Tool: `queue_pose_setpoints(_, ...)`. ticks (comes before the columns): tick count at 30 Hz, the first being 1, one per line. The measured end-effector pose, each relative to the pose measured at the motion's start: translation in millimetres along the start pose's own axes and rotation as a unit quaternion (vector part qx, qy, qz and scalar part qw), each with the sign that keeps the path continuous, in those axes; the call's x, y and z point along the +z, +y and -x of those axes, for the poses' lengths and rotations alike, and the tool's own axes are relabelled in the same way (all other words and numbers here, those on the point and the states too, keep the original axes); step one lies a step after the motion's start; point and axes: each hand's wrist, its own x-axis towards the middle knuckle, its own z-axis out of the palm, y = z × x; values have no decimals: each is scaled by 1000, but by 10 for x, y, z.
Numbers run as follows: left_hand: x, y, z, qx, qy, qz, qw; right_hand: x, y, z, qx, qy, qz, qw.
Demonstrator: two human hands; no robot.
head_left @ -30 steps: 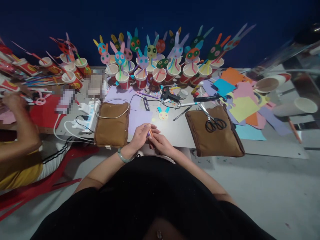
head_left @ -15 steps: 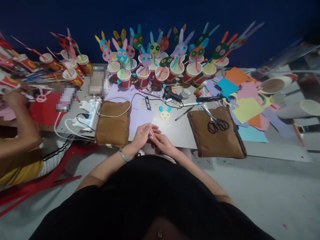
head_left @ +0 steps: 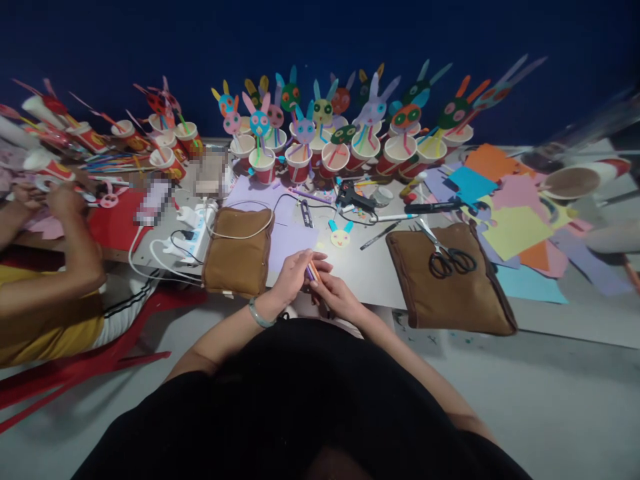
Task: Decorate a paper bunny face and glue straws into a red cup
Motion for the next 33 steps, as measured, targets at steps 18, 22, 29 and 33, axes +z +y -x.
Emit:
queue_pose_setpoints(18,-221,143,-34,98,44,-58,993,-37,26,58,-8,52,77,996)
queue_pose_setpoints(22,-423,364,-225,162,96,-232,954,-208,46,-37,-89,153,339,924)
queue_pose_setpoints(29,-254,301,-258,133,41,-678,722,-286,14,-314,-55,139,624,767)
queue_pose_setpoints(33,-175,263,-236,86,41,-752,652,-275,62,-235,-46,127,638,758)
